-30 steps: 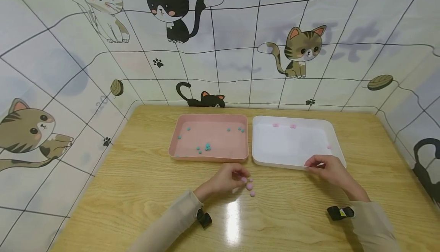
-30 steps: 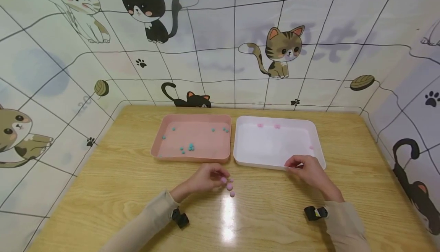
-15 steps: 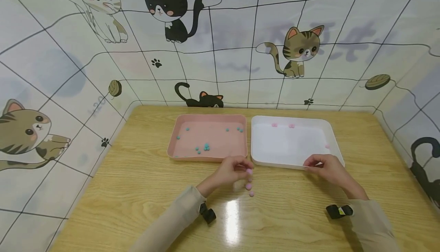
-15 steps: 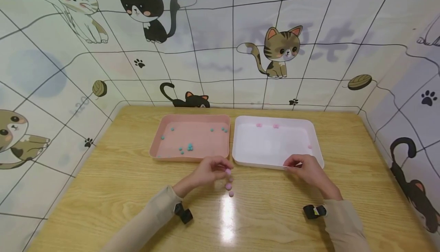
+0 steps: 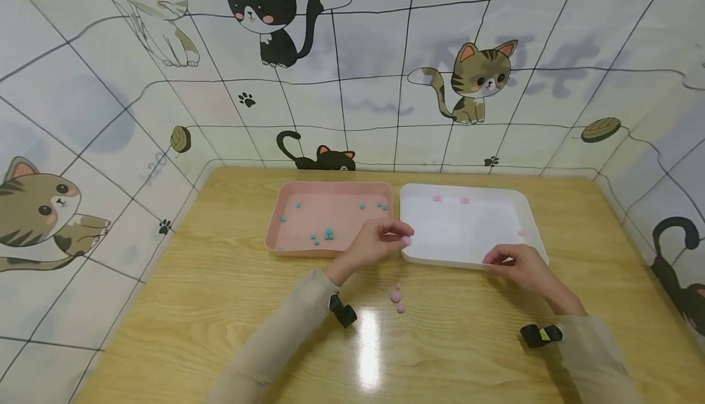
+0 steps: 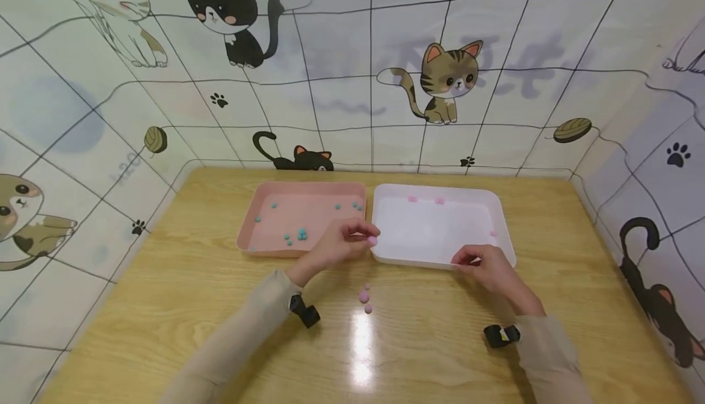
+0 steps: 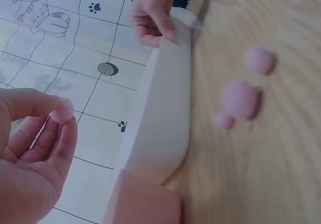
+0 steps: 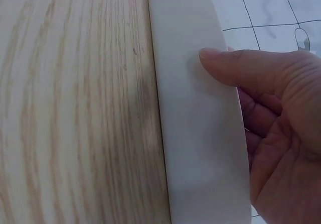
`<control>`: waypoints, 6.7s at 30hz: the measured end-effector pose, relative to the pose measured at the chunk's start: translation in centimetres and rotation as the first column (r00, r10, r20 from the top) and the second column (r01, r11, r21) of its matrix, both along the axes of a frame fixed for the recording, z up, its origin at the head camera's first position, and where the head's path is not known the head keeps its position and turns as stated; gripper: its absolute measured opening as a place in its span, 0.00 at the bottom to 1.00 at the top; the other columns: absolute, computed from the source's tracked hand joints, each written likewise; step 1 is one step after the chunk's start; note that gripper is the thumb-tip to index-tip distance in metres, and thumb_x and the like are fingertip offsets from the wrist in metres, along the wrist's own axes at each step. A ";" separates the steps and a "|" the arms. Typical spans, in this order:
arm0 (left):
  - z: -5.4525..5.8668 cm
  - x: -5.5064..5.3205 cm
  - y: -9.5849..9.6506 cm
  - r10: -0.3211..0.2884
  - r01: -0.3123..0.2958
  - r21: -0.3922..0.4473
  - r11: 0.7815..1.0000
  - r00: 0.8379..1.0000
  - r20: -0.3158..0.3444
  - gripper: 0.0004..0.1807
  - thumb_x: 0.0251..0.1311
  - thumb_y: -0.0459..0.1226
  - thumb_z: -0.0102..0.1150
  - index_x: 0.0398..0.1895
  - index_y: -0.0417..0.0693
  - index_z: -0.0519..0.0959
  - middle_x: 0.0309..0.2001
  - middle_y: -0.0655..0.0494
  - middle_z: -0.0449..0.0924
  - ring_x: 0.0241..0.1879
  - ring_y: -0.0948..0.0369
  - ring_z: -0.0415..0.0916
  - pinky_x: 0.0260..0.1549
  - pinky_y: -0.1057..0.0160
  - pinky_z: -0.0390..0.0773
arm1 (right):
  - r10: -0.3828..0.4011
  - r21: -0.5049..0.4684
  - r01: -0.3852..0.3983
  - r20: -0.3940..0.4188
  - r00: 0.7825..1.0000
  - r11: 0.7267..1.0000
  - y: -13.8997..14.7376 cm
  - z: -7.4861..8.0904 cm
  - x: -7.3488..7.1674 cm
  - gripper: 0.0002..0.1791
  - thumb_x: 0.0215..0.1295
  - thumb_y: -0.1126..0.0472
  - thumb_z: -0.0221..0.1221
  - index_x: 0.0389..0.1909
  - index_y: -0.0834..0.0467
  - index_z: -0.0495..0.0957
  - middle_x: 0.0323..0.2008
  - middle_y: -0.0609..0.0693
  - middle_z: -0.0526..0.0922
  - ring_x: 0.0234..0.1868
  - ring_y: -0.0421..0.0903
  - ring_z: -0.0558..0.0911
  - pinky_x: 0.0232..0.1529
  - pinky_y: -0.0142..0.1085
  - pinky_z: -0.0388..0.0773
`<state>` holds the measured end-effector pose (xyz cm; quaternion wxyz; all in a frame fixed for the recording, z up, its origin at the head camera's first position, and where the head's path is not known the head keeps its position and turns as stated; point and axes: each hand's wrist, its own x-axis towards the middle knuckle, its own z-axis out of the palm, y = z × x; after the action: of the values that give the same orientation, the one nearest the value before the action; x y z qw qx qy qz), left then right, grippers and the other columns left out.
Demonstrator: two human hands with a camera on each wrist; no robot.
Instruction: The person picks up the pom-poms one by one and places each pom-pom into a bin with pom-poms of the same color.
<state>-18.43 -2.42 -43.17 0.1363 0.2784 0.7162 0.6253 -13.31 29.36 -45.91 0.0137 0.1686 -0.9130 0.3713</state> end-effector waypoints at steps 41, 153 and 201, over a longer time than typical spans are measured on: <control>1.7 -6.5 9.2 0.064 -0.071 0.030 0.997 0.981 0.181 0.12 0.57 0.29 0.61 0.45 0.37 0.80 0.44 0.49 0.81 0.37 0.68 0.76 0.40 0.71 0.76 | 0.051 0.017 -0.053 0.116 0.992 0.998 0.7 1.1 -1.4 0.08 0.53 0.72 0.64 0.26 0.56 0.80 0.25 0.43 0.79 0.29 0.33 0.74 0.32 0.29 0.77; 0.4 0.3 2.5 -0.201 0.196 -0.088 0.977 0.979 -0.044 0.08 0.55 0.21 0.57 0.38 0.27 0.77 0.40 0.34 0.78 0.39 0.57 0.77 0.45 0.68 0.77 | 0.080 -0.034 -0.079 0.032 0.996 0.996 1.2 0.5 -1.4 0.08 0.50 0.72 0.67 0.24 0.57 0.80 0.24 0.42 0.79 0.28 0.29 0.73 0.29 0.24 0.75; 2.7 -5.0 10.5 0.030 -0.029 -0.024 0.999 0.998 0.057 0.10 0.57 0.27 0.59 0.43 0.37 0.79 0.44 0.43 0.80 0.40 0.68 0.76 0.40 0.73 0.76 | 0.094 -0.027 -0.093 0.029 0.995 0.995 1.1 0.9 -1.5 0.09 0.50 0.73 0.66 0.24 0.56 0.81 0.24 0.42 0.80 0.29 0.30 0.73 0.31 0.24 0.76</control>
<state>-23.44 8.04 -40.46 0.1507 0.2483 0.7231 0.6267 -14.80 30.42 -45.03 -0.0152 0.2056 -0.8993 0.3858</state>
